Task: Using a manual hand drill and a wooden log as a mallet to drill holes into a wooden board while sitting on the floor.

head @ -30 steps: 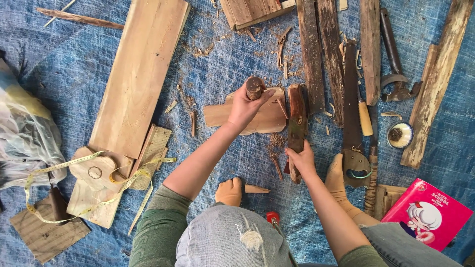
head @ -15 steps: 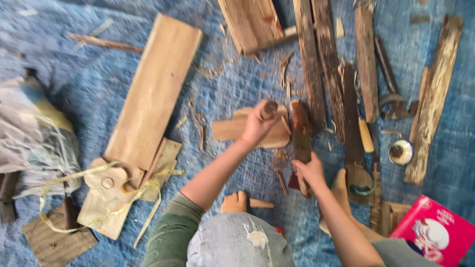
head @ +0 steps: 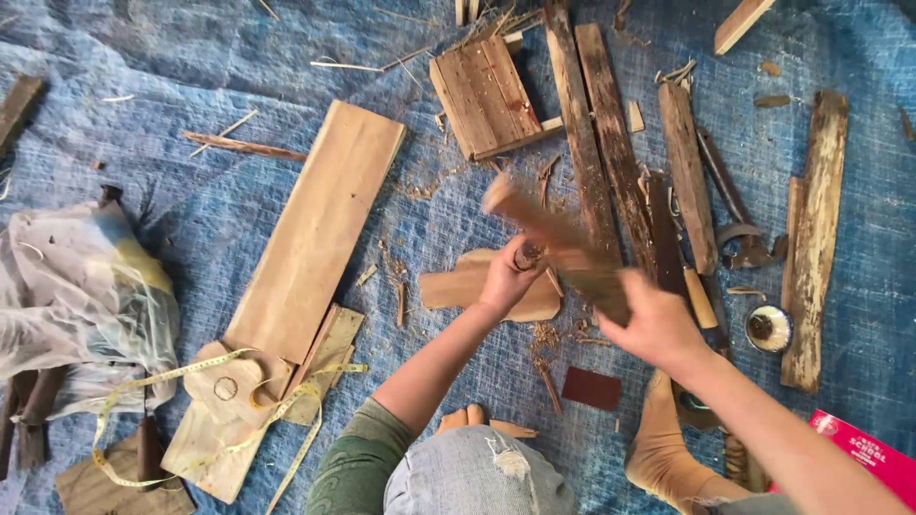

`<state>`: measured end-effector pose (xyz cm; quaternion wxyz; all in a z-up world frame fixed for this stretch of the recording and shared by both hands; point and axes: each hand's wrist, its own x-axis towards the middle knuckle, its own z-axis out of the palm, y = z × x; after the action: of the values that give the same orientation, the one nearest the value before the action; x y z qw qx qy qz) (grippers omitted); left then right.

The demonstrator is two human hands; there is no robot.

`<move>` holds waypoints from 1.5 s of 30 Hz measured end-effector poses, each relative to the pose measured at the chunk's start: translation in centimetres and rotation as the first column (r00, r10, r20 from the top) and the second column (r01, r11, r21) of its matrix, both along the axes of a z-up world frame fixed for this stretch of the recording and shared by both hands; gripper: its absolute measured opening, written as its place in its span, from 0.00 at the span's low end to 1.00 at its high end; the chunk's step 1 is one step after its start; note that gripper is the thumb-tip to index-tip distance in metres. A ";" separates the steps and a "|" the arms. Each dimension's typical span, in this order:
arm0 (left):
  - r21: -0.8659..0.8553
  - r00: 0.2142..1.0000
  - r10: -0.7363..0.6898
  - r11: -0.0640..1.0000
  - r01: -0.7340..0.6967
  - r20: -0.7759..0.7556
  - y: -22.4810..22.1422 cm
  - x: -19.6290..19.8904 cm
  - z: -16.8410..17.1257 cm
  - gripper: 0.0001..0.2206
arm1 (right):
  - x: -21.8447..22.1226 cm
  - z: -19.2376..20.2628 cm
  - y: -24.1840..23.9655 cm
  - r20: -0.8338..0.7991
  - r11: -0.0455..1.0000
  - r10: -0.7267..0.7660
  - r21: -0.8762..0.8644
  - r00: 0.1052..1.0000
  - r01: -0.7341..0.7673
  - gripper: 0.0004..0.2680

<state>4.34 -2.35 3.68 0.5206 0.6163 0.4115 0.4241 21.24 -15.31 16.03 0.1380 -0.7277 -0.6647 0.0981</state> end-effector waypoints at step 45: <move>-0.019 0.981 -0.184 0.982 0.186 0.055 0.0 -1.9 -0.2 0.12 | 12.2 2.0 -7.3 -0.266 0.535 -0.677 -0.818 0.687 0.210 0.18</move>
<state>2.41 -2.34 3.52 0.5759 0.6340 0.3435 0.3853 33.45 -22.65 18.06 0.0422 -0.8063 -0.2746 0.5222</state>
